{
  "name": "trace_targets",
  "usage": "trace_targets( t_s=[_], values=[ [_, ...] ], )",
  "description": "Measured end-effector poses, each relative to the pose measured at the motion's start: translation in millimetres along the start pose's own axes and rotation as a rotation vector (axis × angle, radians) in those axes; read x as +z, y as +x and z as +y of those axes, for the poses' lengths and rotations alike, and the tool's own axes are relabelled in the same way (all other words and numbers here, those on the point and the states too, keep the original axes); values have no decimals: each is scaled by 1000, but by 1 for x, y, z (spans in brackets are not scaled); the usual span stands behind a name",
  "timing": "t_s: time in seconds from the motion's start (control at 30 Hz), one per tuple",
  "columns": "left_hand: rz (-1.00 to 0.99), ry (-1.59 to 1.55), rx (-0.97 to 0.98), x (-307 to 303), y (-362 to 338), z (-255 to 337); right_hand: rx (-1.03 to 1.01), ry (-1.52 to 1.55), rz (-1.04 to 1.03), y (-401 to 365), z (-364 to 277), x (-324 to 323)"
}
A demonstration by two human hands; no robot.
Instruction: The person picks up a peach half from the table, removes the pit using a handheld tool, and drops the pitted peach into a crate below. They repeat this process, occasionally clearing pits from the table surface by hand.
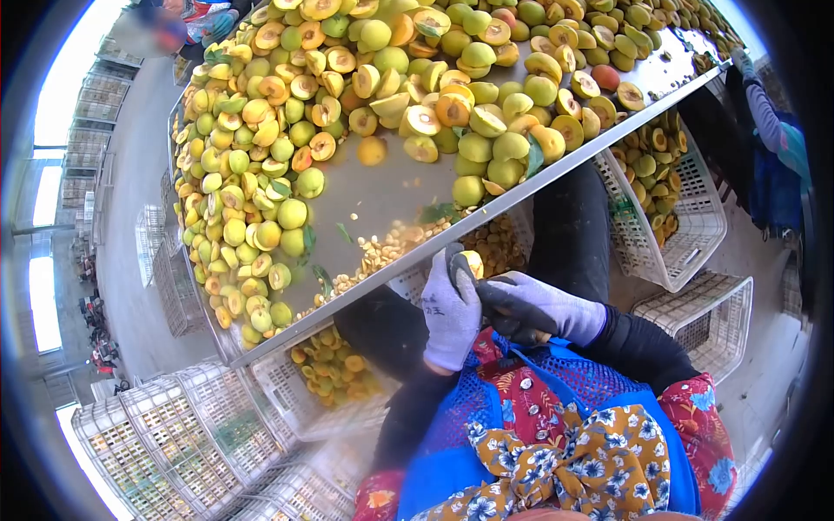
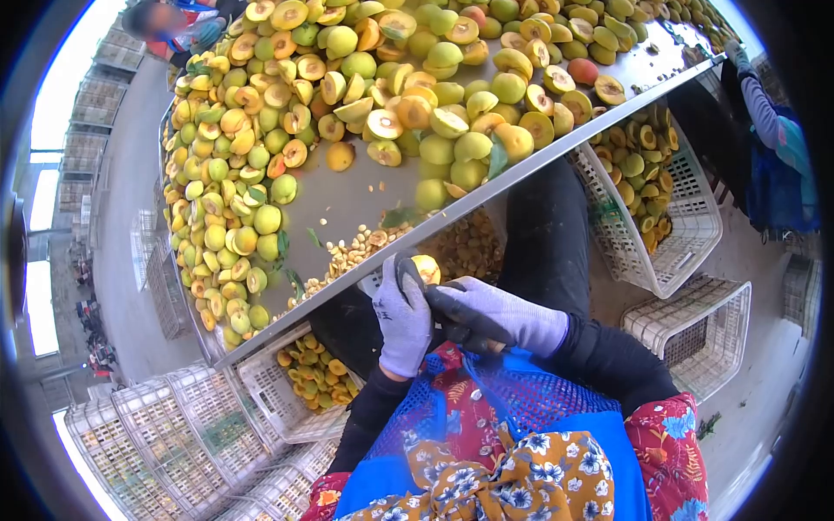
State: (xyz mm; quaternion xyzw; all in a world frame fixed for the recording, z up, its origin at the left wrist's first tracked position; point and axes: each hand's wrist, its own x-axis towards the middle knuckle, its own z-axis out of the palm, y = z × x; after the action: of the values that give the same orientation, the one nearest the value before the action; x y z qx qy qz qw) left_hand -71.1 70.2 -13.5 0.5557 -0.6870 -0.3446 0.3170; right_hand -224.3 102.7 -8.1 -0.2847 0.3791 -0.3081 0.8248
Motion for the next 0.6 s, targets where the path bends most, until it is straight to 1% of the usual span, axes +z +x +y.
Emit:
trace_targets(
  t_s=[0.03,0.07,0.13,0.17,0.27,0.3,0.37,0.4,0.47,0.5,0.6],
  values=[
    [24,-33,40,5,0,-6,117,262,-20,-5,-2,0],
    [-20,-129,8,7,2,-13,240,521,-8,-10,-8,2],
    [-105,-327,-62,11,5,-24,333,1003,-385,2,10,-15],
    [-89,-368,6,13,6,-23,318,1055,-371,-1,15,-17],
    [-161,-506,39,8,8,-24,457,1363,-635,-1,20,-25],
    [-162,-499,75,9,9,-25,474,1405,-656,-2,20,-25],
    [-161,-486,144,12,10,-28,471,1386,-569,0,21,-29],
    [-208,-442,83,10,11,-25,473,1377,-525,0,22,-28],
    [-295,-353,-38,3,15,-17,386,1113,-381,-6,15,-22],
    [-253,-365,56,7,16,-22,341,982,-310,-8,13,-20],
    [-306,-418,66,6,16,-24,423,1126,-439,-3,24,-31]
  ],
)
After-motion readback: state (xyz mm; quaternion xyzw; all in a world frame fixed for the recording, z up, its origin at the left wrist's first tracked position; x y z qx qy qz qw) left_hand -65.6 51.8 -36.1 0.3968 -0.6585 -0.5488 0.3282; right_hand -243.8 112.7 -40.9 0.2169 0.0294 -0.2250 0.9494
